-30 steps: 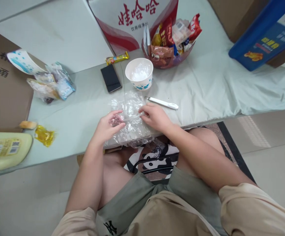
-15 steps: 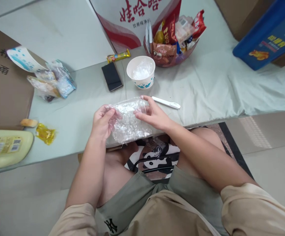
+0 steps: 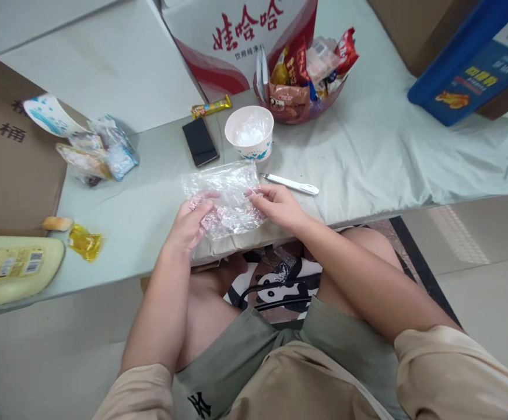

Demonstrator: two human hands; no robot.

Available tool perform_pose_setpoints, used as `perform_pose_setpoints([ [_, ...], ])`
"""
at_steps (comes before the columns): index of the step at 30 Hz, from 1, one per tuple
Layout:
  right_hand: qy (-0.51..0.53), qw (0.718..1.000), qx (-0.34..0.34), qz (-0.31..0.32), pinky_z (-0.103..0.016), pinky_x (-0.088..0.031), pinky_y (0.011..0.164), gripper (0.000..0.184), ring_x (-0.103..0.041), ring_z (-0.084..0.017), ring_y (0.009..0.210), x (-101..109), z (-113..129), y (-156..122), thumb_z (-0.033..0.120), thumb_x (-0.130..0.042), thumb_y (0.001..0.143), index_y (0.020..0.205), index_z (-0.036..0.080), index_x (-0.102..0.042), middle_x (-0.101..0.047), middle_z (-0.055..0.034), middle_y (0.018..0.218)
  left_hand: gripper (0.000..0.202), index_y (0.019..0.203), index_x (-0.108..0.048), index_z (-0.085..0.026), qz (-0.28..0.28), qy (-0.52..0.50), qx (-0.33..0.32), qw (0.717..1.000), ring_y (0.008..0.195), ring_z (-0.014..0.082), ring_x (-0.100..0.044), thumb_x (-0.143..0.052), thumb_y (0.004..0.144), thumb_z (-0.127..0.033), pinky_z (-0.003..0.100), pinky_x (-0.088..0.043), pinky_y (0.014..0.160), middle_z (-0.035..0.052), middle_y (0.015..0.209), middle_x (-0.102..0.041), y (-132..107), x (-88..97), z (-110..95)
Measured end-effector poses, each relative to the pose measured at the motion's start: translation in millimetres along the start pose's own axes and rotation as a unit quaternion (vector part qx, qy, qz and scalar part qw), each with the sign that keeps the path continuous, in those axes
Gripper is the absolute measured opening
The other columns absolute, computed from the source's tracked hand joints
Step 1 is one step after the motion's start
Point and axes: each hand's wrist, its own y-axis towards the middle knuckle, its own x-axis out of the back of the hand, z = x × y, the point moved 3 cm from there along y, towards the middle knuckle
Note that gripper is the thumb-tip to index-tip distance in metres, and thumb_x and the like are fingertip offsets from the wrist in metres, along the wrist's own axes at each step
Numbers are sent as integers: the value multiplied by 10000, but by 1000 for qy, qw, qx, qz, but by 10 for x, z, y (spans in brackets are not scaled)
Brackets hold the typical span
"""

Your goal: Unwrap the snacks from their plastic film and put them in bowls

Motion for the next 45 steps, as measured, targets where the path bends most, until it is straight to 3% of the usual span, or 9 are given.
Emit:
perform_pose_setpoints([
  [5,17,1000,-3,17,-245,-488,559,258,-556,-108,604,4,-5,8,412,-695,854,955,175,-694,-582,20,689,414,911,-715,-144,21,106,-14,994,440,135,-606,-878,677,-444,224,-469,423,-15,514,-642,-18,91,-4],
  [13,70,997,-21,39,-282,-527,563,528,-586,-136,572,28,-65,44,363,-655,893,1405,277,-557,-631,32,689,511,978,-693,-222,-11,-27,-58,998,357,86,-500,-937,570,-408,184,-388,332,-88,494,-577,-57,158,-126],
  [24,85,995,-17,41,-262,-495,542,252,-585,-132,553,20,-62,82,380,-611,827,1041,254,-565,-593,40,666,373,777,-693,-207,-4,-73,-53,996,344,79,-448,-932,536,-362,169,-336,303,-83,434,-498,-52,144,-115],
  [27,48,998,-13,26,-313,-559,641,373,-680,-173,726,67,-103,112,284,-580,754,1122,264,-526,-698,-32,980,353,684,-686,-180,-13,-64,-45,997,403,92,-514,-937,496,-341,184,-388,334,-39,508,-579,-33,140,-95],
  [31,-124,976,179,9,-418,-543,995,523,-623,-252,1235,118,-52,88,173,-626,684,1197,268,-588,-574,-81,1439,269,733,-736,-166,2,7,-36,999,430,96,-530,-899,565,-300,205,-415,371,-12,574,-633,-6,106,-55],
  [34,-224,939,262,6,-453,-496,1065,159,-645,-250,1187,120,-40,76,178,-572,785,895,224,-678,-698,-72,1234,234,794,-762,-173,29,29,-19,999,456,97,-538,-860,601,-262,219,-455,422,-13,604,-642,-9,87,-57],
  [37,-283,919,272,-40,-464,-512,1026,197,-687,-237,1041,154,-54,103,158,-521,838,785,226,-698,-738,-59,1067,285,841,-767,-180,64,9,-2,998,549,110,-595,-849,576,-244,234,-526,520,-1,693,-676,-25,88,-88],
  [42,-382,881,275,51,-581,-367,1187,236,-560,-324,1326,121,-66,75,179,-596,807,888,267,-799,-692,-60,1282,358,804,-711,-160,56,-28,-17,998,668,133,-632,-812,671,-476,245,-552,621,37,770,-667,11,132,-98],
  [45,-341,900,263,58,-603,-314,1220,185,-502,-335,1399,132,-3,26,303,-616,870,894,252,-792,-661,-72,1349,389,888,-654,-192,24,6,-34,999,626,91,-586,-890,609,-324,187,-487,560,-16,781,-627,18,146,-84],
])
